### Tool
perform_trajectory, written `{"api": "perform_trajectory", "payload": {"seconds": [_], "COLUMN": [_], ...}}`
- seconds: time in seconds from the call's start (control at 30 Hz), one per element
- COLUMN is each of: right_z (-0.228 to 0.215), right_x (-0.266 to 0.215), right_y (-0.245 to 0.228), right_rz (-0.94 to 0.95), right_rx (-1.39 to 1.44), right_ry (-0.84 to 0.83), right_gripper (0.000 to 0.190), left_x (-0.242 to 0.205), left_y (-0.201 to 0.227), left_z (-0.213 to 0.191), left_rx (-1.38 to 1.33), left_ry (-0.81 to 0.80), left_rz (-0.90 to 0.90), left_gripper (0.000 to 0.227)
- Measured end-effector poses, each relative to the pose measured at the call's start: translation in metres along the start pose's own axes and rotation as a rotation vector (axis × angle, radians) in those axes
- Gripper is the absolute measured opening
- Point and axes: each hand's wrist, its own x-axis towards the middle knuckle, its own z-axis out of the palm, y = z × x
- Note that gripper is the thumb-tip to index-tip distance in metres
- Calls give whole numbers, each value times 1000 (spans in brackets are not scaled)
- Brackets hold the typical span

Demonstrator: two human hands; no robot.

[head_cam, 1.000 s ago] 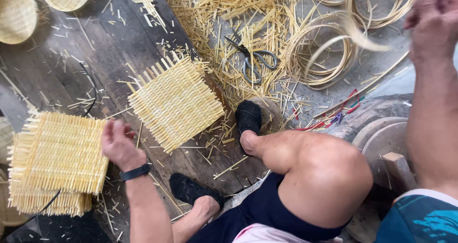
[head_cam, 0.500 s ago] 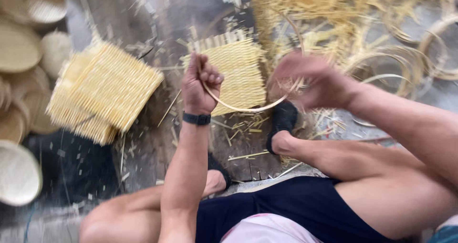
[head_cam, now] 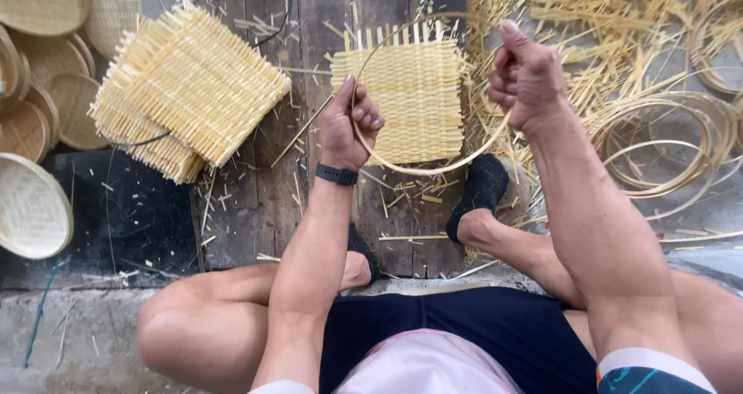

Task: The person trims the edges of a woven bamboo mat using shears. They place the mat over a wooden form, cut the excess strands, and then remove the mat to repeat the process with another piece.

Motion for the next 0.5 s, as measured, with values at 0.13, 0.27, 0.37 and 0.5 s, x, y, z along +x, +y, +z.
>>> {"api": "perform_trajectory", "payload": {"seconds": [0.13, 0.27, 0.37, 0.5], "right_z": [0, 9, 12, 5], "right_x": [10, 23, 48, 80], "right_y": [6, 31, 71, 133], "right_rz": [-77, -9, 60, -98], "right_rx": [-157, -486, -638, -922], "right_ry": [-61, 108, 215, 287], "right_gripper": [14, 8, 14, 18], "left_x": [4, 28, 44, 58], "left_y": [1, 1, -7, -10], "left_z": [-11, -44, -89, -132], "left_rx": [63, 286, 825, 1520], "left_ry": [184, 415, 570, 634], "left_rz": [103, 240, 329, 357], "left_gripper": [29, 12, 11, 17]}}
